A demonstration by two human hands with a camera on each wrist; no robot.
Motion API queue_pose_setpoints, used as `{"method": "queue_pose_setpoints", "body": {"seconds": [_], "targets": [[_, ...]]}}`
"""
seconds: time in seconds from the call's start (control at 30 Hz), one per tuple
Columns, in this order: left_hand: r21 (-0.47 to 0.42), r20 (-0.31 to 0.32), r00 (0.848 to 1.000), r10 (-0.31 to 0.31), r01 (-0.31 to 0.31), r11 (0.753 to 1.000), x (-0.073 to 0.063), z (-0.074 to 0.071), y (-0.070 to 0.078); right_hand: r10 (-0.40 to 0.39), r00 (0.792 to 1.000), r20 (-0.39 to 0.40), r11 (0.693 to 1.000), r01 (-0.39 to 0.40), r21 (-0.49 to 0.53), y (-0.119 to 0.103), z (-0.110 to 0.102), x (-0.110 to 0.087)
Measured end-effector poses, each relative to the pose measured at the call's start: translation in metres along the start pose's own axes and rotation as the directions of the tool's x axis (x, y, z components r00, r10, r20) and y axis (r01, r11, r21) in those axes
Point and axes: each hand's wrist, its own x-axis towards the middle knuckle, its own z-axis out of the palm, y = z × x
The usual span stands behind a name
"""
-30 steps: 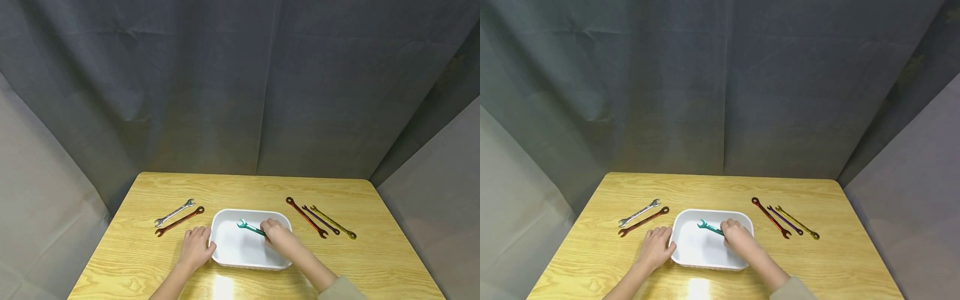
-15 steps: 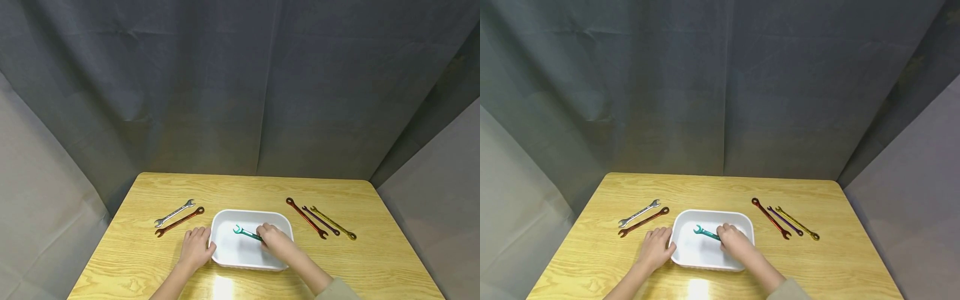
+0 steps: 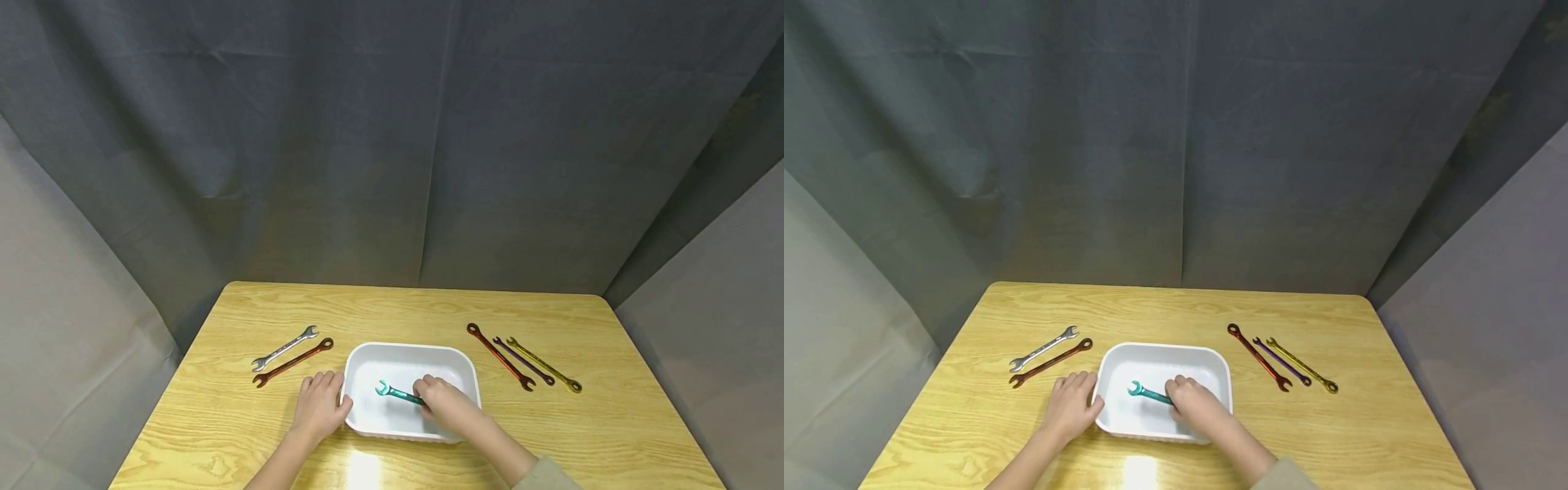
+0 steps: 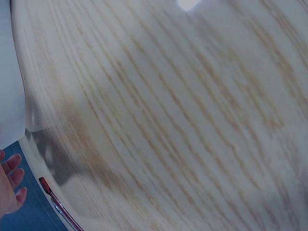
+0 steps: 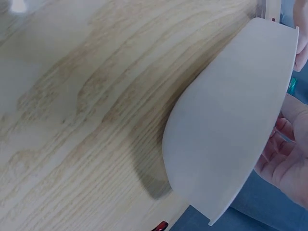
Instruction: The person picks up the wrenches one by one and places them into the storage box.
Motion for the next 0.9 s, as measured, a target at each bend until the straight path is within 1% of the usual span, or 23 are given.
{"method": "queue_pose_setpoints", "body": {"seconds": [0.17,0.43,0.9], "targets": [[-0.011,0.002,1.000,-0.003,0.003,1.000,0.000,-0.001,0.000,0.013,0.999,0.048,0.999,-0.014,0.030,-0.001,0.002,-0.001],[-0.012,0.025,1.000,-0.012,0.012,1.000,0.000,-0.002,0.001,0.016,0.997,0.080,0.998,-0.021,0.053,-0.001,0.006,-0.002],[-0.008,0.019,1.000,-0.009,0.010,1.000,0.000,-0.002,0.001,0.007,0.987,0.162,0.994,-0.024,0.104,-0.001,0.012,-0.004]]}}
